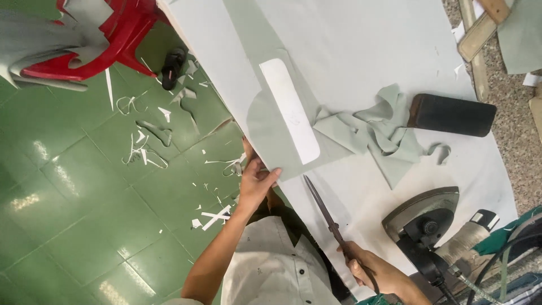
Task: The person irons a piece of light green fabric, then uses a white plastic template to cut a curved shape from it with scissors. They repeat the process with another piece of fabric, aligning the template and cutting along its edge.
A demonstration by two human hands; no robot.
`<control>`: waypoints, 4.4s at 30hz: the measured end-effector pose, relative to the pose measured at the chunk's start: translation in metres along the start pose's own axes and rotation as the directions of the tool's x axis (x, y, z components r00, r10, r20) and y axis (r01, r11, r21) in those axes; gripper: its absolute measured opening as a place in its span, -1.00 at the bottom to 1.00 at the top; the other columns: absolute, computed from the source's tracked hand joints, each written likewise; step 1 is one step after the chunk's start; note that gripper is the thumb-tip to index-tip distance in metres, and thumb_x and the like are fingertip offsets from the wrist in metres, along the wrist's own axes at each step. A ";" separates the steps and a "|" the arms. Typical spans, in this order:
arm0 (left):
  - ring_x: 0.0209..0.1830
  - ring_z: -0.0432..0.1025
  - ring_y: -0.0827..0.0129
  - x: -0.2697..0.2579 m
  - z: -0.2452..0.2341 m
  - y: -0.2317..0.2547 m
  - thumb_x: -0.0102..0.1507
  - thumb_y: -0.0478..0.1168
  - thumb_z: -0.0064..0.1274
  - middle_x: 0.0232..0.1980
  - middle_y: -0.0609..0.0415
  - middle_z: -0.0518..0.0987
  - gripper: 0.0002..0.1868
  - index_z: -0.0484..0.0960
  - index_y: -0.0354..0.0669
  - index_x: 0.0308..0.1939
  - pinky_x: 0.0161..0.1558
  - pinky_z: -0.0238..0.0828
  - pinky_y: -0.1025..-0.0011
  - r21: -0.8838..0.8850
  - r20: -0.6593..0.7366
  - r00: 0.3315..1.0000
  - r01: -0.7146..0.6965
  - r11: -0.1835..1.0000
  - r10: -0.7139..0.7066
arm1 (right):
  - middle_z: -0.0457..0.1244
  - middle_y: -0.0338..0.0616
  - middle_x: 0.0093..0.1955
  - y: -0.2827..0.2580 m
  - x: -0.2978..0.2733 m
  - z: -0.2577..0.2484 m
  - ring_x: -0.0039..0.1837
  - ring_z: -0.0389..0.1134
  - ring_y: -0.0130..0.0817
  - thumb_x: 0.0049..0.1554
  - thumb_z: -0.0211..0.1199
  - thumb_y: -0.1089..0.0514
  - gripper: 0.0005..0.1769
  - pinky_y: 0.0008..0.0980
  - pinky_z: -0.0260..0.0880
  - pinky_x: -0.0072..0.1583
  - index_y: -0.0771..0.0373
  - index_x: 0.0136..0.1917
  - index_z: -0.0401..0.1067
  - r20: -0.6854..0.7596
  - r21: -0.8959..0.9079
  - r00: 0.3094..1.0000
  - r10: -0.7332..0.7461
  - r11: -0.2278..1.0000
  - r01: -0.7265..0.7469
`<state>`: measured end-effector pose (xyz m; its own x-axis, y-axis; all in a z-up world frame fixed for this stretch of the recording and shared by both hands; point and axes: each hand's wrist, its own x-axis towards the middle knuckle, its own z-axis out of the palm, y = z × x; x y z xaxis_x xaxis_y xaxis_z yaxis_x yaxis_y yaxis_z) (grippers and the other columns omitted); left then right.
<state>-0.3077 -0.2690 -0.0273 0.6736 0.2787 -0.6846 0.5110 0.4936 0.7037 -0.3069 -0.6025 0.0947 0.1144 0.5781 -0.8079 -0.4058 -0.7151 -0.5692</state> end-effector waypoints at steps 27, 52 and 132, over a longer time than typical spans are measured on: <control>-0.04 0.59 0.38 0.010 -0.009 -0.020 0.07 -0.23 0.37 0.01 0.02 0.69 -0.47 0.56 -0.23 0.09 0.08 0.61 0.45 -0.034 -0.014 0.998 0.068 0.997 -0.068 | 0.08 -0.33 -0.37 -0.029 0.053 -0.003 -0.35 0.26 -0.46 -0.03 -0.33 -0.62 -0.01 -0.44 0.34 -0.23 0.07 0.37 0.19 -0.025 -0.096 0.998 0.054 0.994 -0.056; 0.49 0.23 -0.02 0.015 -0.030 0.019 0.39 0.29 -0.16 0.41 -0.14 0.39 -0.31 0.52 -0.25 0.26 0.44 0.16 -0.06 0.829 0.413 0.439 -0.543 -0.131 0.798 | 0.01 -0.32 -0.32 -0.109 0.080 -0.021 -0.27 0.09 -0.43 -0.05 -0.26 -0.60 -0.05 -0.45 0.34 -0.13 0.10 0.31 0.19 -0.017 0.034 0.985 0.171 0.985 -0.170; 0.55 0.16 0.08 0.042 -0.031 0.016 0.45 0.20 -0.35 0.50 -0.09 0.34 -0.32 0.49 -0.23 0.37 0.53 -0.07 -0.01 0.792 0.552 0.439 -0.542 -0.281 0.708 | 0.12 -0.26 -0.26 -0.123 0.071 -0.038 -0.31 0.15 -0.42 0.05 -0.18 -0.51 -0.09 -0.41 0.26 -0.22 0.22 0.35 0.20 -0.259 0.150 0.966 -0.029 0.986 0.069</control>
<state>-0.2875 -0.2235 -0.0508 0.9529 0.0171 0.3029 -0.0861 -0.9421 0.3240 -0.2142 -0.4886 0.1015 0.3566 0.4771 -0.8033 -0.5282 -0.6062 -0.5945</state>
